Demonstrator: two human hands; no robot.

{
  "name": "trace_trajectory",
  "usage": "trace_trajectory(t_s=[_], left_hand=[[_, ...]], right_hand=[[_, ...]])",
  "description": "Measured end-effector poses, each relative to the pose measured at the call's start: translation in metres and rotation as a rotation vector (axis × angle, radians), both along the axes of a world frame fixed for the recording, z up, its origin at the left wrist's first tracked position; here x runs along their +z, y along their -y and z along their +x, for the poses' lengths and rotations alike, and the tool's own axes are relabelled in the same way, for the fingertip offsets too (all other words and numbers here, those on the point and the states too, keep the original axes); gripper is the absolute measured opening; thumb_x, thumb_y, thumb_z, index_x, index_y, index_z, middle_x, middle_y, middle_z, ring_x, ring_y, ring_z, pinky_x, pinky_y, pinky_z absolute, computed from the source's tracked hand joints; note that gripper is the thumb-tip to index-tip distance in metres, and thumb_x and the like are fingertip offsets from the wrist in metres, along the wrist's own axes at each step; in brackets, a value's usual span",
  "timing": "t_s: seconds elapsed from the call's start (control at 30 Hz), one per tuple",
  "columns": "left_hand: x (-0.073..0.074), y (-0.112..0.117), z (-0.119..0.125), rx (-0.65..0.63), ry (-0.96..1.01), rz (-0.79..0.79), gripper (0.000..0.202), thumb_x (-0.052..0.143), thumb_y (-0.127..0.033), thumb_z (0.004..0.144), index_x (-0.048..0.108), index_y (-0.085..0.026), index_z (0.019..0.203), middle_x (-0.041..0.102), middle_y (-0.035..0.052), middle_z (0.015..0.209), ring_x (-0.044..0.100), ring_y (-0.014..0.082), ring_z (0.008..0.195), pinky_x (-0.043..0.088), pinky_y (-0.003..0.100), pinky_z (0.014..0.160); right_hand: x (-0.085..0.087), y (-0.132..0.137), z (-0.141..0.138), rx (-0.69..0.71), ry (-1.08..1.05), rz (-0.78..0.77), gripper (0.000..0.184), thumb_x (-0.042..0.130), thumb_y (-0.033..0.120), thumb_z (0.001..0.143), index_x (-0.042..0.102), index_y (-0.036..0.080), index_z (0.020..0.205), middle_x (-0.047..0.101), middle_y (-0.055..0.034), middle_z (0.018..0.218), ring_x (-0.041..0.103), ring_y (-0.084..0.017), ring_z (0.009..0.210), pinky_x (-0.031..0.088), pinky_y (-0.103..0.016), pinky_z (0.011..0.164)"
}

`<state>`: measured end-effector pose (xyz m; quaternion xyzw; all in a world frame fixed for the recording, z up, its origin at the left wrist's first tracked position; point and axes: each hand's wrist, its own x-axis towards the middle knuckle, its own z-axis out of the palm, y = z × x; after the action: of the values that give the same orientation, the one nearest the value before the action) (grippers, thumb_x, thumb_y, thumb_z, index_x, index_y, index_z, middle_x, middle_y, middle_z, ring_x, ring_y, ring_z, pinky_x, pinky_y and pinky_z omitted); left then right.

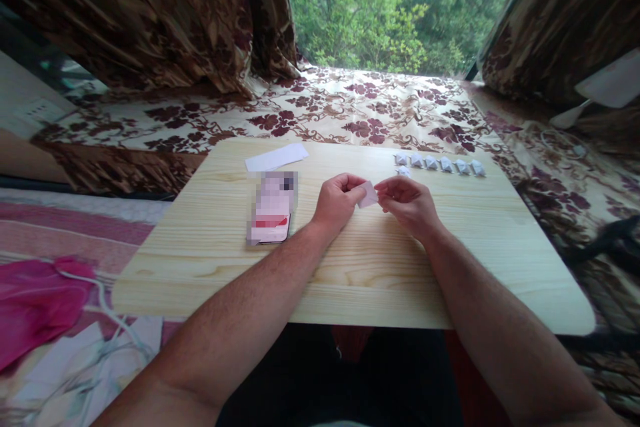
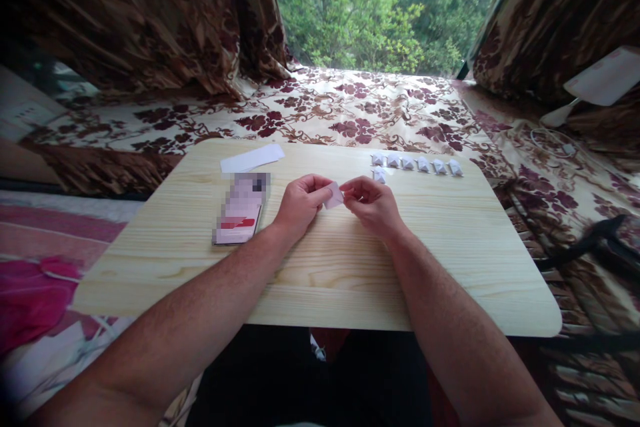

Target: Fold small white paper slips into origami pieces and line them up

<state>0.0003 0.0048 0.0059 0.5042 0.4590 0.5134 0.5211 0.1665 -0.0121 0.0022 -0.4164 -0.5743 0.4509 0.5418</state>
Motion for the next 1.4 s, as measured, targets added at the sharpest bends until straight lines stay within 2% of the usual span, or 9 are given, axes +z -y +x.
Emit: trace_trajectory(t_s=[0.2,0.37,0.5,0.63,0.8,1.03,1.4], left_hand=[[0.000,0.001,0.001,-0.018,-0.023,0.011,0.015,0.070,-0.021,0.068,0.073,-0.014,0.081,0.063,-0.0014,0.066,0.049,0.0092,0.056,0.040,0.023,0.056],[-0.002,0.001,0.001,-0.037,-0.039,0.042,0.019,0.073,-0.029,0.071,0.072,-0.013,0.081,0.065,0.0012,0.069,0.054,0.0113,0.061,0.043,0.025,0.059],[-0.001,0.001,0.002,-0.031,-0.047,0.030,0.017,0.074,-0.029,0.070,0.071,-0.013,0.078,0.063,0.0004,0.066,0.052,0.0104,0.058,0.040,0.024,0.056],[0.001,0.002,0.001,-0.052,-0.050,0.017,0.015,0.073,-0.026,0.070,0.071,-0.013,0.077,0.061,-0.0012,0.063,0.047,0.0086,0.054,0.037,0.023,0.053],[0.003,0.004,0.001,-0.080,-0.031,-0.009,0.019,0.076,-0.030,0.069,0.071,-0.014,0.077,0.062,-0.0013,0.064,0.046,0.0080,0.053,0.036,0.023,0.053],[0.003,0.004,0.000,-0.138,-0.026,-0.008,0.017,0.075,-0.028,0.069,0.069,-0.014,0.079,0.061,-0.0021,0.063,0.046,0.0076,0.052,0.036,0.023,0.053],[0.005,0.007,0.001,-0.188,-0.096,0.025,0.014,0.072,-0.023,0.068,0.067,-0.015,0.079,0.061,-0.0029,0.063,0.046,0.0075,0.052,0.037,0.022,0.053]], right_hand=[[-0.002,0.000,0.002,0.018,0.016,0.016,0.022,0.079,0.023,0.072,0.073,0.021,0.093,0.068,-0.0011,0.077,0.057,-0.012,0.064,0.044,-0.025,0.054],[0.001,0.001,0.006,0.044,0.132,0.129,0.011,0.076,0.027,0.079,0.076,0.021,0.088,0.065,-0.0048,0.093,0.057,-0.013,0.071,0.046,-0.027,0.058],[0.006,0.001,0.009,0.073,0.194,0.144,0.007,0.077,0.028,0.079,0.077,0.022,0.084,0.063,-0.0060,0.096,0.061,-0.016,0.082,0.049,-0.027,0.061],[0.008,0.001,0.013,0.109,0.217,0.140,0.007,0.077,0.028,0.080,0.076,0.022,0.083,0.063,-0.0060,0.098,0.061,-0.017,0.084,0.050,-0.027,0.063],[0.008,-0.001,0.015,0.125,0.204,0.092,0.010,0.077,0.030,0.080,0.074,0.021,0.083,0.064,-0.0052,0.095,0.060,-0.015,0.080,0.049,-0.027,0.061],[0.005,-0.002,0.013,0.052,0.167,-0.051,0.018,0.076,0.034,0.079,0.070,0.018,0.085,0.068,-0.0021,0.076,0.058,-0.013,0.064,0.049,-0.027,0.057],[0.006,-0.002,0.009,-0.027,0.158,-0.056,0.017,0.076,0.032,0.076,0.068,0.018,0.078,0.067,-0.0006,0.069,0.058,-0.013,0.061,0.044,-0.026,0.056]])
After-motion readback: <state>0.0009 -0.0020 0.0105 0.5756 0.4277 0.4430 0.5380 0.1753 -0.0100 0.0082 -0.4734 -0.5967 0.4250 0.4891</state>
